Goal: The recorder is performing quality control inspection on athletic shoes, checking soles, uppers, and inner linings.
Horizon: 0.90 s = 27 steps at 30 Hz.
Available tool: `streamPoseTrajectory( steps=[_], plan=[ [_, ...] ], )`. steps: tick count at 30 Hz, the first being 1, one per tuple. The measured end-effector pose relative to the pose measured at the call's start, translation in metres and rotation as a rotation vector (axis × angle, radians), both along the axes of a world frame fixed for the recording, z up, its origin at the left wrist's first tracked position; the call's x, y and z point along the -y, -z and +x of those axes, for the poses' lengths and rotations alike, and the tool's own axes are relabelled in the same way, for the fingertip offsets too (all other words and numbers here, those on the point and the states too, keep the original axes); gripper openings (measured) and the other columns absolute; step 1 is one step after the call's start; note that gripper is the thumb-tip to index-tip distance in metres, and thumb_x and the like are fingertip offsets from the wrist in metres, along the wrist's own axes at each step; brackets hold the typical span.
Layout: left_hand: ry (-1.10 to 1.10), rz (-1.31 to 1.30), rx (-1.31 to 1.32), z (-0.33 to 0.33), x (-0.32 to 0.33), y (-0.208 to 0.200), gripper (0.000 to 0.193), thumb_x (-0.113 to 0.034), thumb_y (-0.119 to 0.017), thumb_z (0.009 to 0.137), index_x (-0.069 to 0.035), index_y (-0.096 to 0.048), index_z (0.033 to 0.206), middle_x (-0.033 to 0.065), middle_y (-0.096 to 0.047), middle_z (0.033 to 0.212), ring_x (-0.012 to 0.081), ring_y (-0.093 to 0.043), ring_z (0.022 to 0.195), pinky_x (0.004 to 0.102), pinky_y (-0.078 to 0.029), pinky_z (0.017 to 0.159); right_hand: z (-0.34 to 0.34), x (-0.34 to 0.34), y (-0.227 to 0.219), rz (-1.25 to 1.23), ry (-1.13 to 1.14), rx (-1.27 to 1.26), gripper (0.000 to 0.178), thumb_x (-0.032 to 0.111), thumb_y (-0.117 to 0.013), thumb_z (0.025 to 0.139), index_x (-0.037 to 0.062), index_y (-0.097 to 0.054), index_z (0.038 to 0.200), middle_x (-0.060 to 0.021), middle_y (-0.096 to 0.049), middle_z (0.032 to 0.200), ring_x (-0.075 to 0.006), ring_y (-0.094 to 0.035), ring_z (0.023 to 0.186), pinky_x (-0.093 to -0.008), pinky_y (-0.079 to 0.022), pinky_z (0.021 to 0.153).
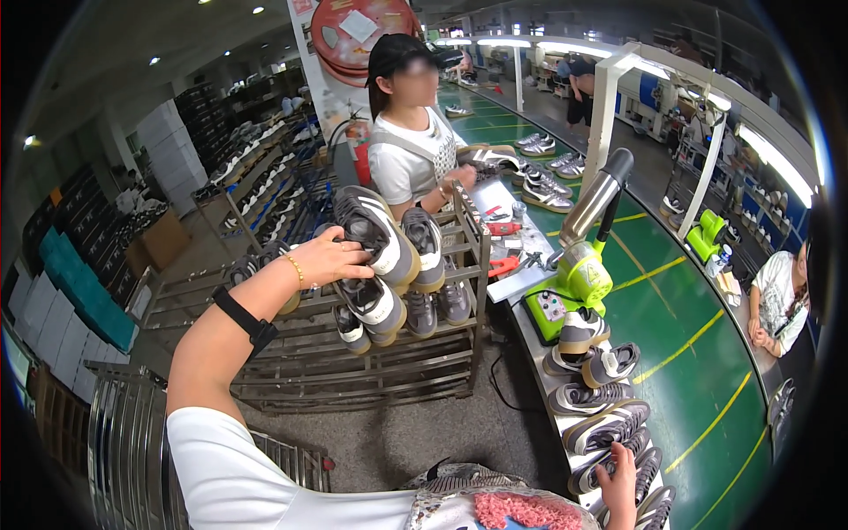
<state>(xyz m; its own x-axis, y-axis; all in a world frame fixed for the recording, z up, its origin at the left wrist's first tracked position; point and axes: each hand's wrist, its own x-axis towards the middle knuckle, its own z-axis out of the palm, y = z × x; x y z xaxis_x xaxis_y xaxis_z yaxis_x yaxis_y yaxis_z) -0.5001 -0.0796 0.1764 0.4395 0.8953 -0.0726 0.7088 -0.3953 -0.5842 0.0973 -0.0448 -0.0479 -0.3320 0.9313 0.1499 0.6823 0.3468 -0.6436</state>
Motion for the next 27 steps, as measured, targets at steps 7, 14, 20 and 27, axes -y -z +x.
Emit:
streamPoseTrajectory(
  steps=[7,14,20,27],
  plan=[
    [0.019,0.015,-0.006,-0.001,0.007,-0.002,0.036,-0.008,-0.044,0.082,-0.029,-0.043,0.111,-0.0021,-0.051,0.117,0.0132,-0.049,0.108,0.0402,-0.032,0.090,-0.003,0.004,-0.002,-0.040,-0.042,0.025,0.054,0.002,-0.066,0.063,0.0018,-0.046,0.113,-0.0143,-0.051,0.097,-0.0279,-0.053,0.087,-0.0352,-0.044,0.078],
    [-0.027,0.010,-0.033,-0.005,0.022,-0.002,0.037,-0.007,-0.046,0.081,-0.028,-0.043,0.111,-0.0026,-0.051,0.117,0.0127,-0.048,0.109,0.0402,-0.031,0.090,-0.012,0.003,-0.003,-0.027,-0.078,0.048,0.054,0.003,-0.067,0.065,0.0012,-0.045,0.114,-0.0143,-0.051,0.097,-0.0280,-0.053,0.088,-0.0353,-0.043,0.079],
    [-0.082,0.003,-0.027,-0.003,0.034,-0.006,0.036,-0.005,-0.046,0.079,-0.027,-0.047,0.107,-0.0026,-0.050,0.117,0.0119,-0.045,0.112,0.0402,-0.030,0.091,-0.019,0.001,-0.002,-0.057,-0.078,0.045,0.053,0.004,-0.067,0.066,0.0017,-0.046,0.114,-0.0148,-0.052,0.099,-0.0286,-0.054,0.089,-0.0356,-0.044,0.079],
    [0.111,0.108,-0.002,0.037,0.029,-0.016,0.033,-0.011,-0.047,0.079,-0.032,-0.046,0.104,-0.0027,-0.053,0.114,0.0147,-0.046,0.111,0.0399,-0.030,0.088,-0.011,0.003,0.001,-0.018,-0.079,0.059,0.052,0.005,-0.067,0.067,0.0024,-0.046,0.114,-0.0150,-0.051,0.101,-0.0291,-0.055,0.090,-0.0358,-0.044,0.079]
  ],
)
